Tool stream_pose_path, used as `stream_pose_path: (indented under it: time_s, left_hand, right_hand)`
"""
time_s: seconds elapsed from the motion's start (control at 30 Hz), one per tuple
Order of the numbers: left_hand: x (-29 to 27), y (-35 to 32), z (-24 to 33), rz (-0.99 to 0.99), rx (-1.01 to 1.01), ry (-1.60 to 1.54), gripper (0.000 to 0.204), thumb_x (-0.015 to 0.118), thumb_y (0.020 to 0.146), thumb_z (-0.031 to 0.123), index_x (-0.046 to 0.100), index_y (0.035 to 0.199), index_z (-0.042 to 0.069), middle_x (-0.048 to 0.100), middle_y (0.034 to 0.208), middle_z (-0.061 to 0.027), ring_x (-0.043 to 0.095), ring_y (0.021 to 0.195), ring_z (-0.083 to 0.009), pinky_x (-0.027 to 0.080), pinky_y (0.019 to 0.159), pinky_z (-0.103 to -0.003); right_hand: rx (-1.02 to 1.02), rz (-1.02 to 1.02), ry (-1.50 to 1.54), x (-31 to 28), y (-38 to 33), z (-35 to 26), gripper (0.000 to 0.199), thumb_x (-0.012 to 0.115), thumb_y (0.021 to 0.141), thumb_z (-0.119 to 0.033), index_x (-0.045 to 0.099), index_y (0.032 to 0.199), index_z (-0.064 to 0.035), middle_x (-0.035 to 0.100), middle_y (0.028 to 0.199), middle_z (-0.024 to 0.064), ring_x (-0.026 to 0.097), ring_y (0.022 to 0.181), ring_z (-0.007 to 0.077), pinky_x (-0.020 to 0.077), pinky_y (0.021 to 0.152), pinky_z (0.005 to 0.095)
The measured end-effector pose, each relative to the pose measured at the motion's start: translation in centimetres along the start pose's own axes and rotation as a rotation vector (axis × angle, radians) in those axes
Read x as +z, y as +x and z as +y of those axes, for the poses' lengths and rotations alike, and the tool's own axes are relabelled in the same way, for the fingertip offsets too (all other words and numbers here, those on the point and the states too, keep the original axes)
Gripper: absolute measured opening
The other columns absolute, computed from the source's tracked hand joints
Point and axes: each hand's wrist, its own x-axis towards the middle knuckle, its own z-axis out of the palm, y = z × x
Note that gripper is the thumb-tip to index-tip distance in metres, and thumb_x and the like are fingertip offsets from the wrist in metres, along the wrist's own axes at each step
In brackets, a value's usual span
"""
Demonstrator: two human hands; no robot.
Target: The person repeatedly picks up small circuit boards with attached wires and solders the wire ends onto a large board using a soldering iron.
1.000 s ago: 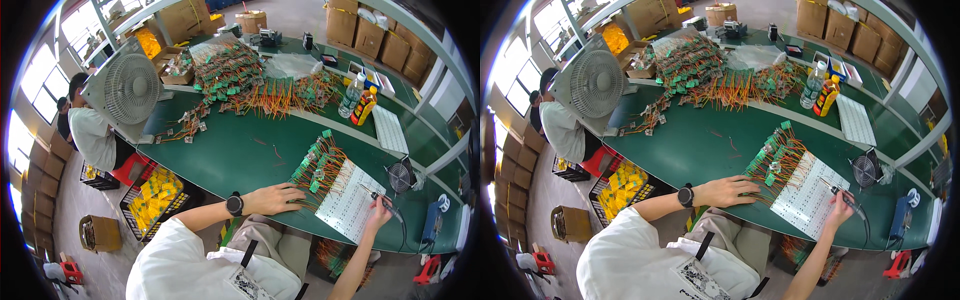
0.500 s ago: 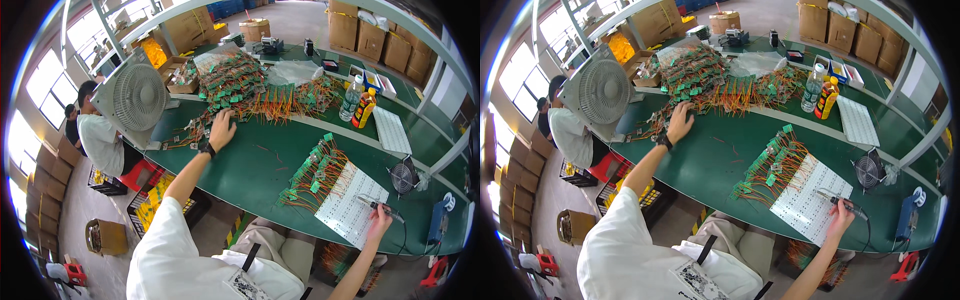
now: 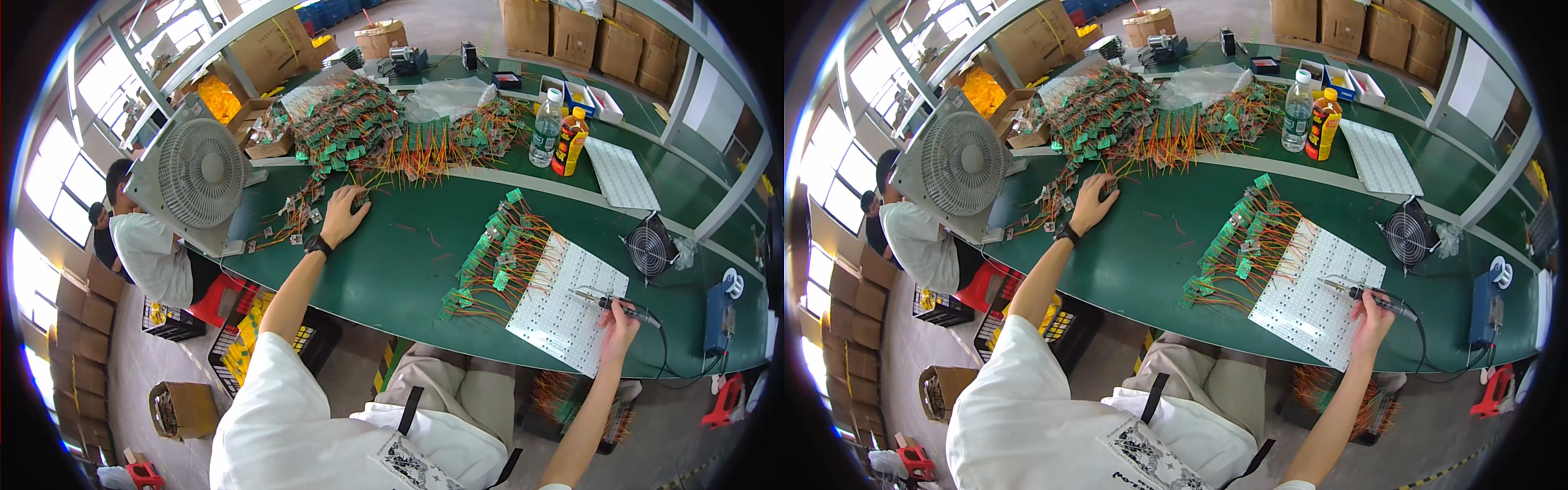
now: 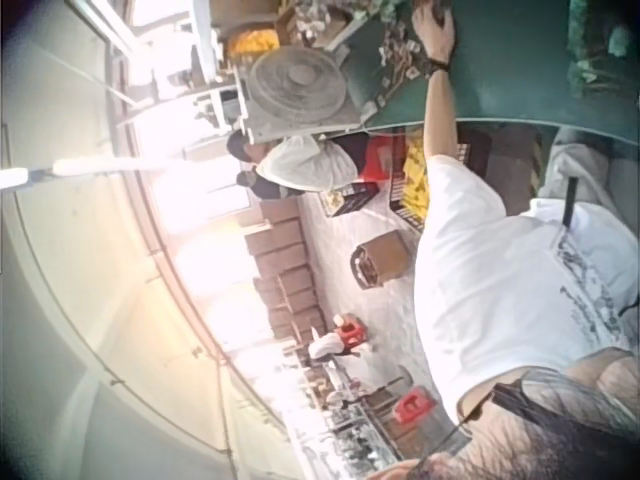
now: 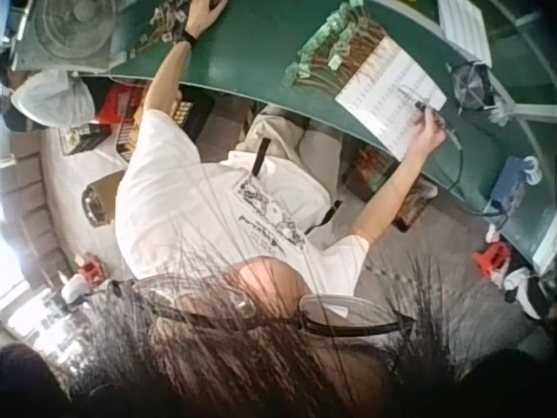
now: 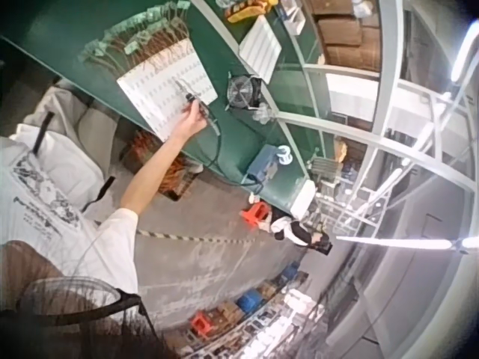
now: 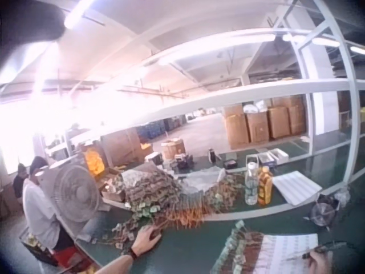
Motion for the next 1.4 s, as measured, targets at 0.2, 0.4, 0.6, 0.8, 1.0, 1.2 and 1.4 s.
stream_pose_path:
  time_s: [0.2,0.4,0.6,0.8,1.0,1.2,1.4]
  left_hand:
    - [-3.8,-4.2,1.6,-0.104,0.022,-0.058,0.035,0.068,0.077,0.018,0.06,0.109,0.006,0.06,0.118,-0.0127,0.05,0.118,-0.0349,0.04,0.102,-0.043]
    - [-3.5,-0.9,3.3,-0.125,-0.216,-0.308,0.029,0.059,0.086,0.012,0.056,0.114,0.003,0.058,0.117,-0.0159,0.055,0.11,-0.0348,0.045,0.093,-0.039]
    - [1.8,7.2,-0.9,0.005,0.129,0.088,0.031,0.057,0.085,0.007,0.056,0.116,0.005,0.057,0.116,-0.0126,0.056,0.107,-0.0331,0.049,0.087,-0.041]
    - [5.1,9.2,-2.4,0.016,0.032,0.336,0.024,0.06,0.085,0.007,0.058,0.108,0.006,0.057,0.103,-0.0125,0.057,0.099,-0.0342,0.05,0.08,-0.045]
    - [4.4,8.7,-2.7,0.059,0.031,0.244,0.015,0.062,0.083,0.006,0.058,0.097,0.005,0.056,0.097,-0.0148,0.057,0.095,-0.0349,0.05,0.075,-0.046]
    - [3.0,6.5,-2.8,0.096,-0.09,-0.09,0.012,0.066,0.084,0.002,0.063,0.095,0.0,0.059,0.091,-0.0129,0.063,0.08,-0.0278,0.052,0.071,-0.037]
    - [0.7,4.2,-0.5,0.1,-0.1,-0.256,0.015,0.068,0.082,0.003,0.065,0.095,-0.001,0.061,0.089,-0.0099,0.063,0.075,-0.0213,0.053,0.069,-0.033]
  right_hand:
    - [-0.011,0.031,-0.012,0.4,0.0,0.1,0.015,0.066,0.089,-0.011,0.064,0.095,0.0023,0.06,0.067,0.0054,0.053,0.053,0.0106,0.0407,0.049,0.0244]
    - [-0.015,0.027,-0.02,-0.2,0.1,-0.2,0.015,0.066,0.089,-0.011,0.064,0.095,0.0023,0.06,0.068,0.0054,0.053,0.054,0.0107,0.041,0.049,0.0248]
    - [-0.006,0.023,-0.004,0.2,0.2,0.3,0.02,0.068,0.087,-0.011,0.063,0.099,0.0038,0.061,0.068,0.0077,0.055,0.053,0.013,0.0403,0.049,0.0247]
    - [0.006,0.044,-0.006,0.8,-0.2,-0.5,0.019,0.068,0.086,-0.011,0.063,0.097,0.0034,0.062,0.068,0.0077,0.054,0.052,0.0132,0.0394,0.048,0.024]
    - [0.001,0.036,-0.015,0.8,-0.1,-0.6,0.019,0.068,0.086,-0.012,0.063,0.096,0.0031,0.061,0.067,0.007,0.054,0.052,0.0123,0.0383,0.048,0.0236]
    - [0.012,0.041,-0.006,0.6,0.2,-0.3,0.02,0.068,0.086,-0.012,0.063,0.097,0.003,0.061,0.067,0.007,0.054,0.051,0.0125,0.0383,0.048,0.0239]
    - [0.0,0.046,-0.004,0.7,0.2,-0.3,0.019,0.067,0.087,-0.013,0.063,0.097,0.0026,0.061,0.067,0.0075,0.054,0.051,0.0135,0.0386,0.048,0.025]
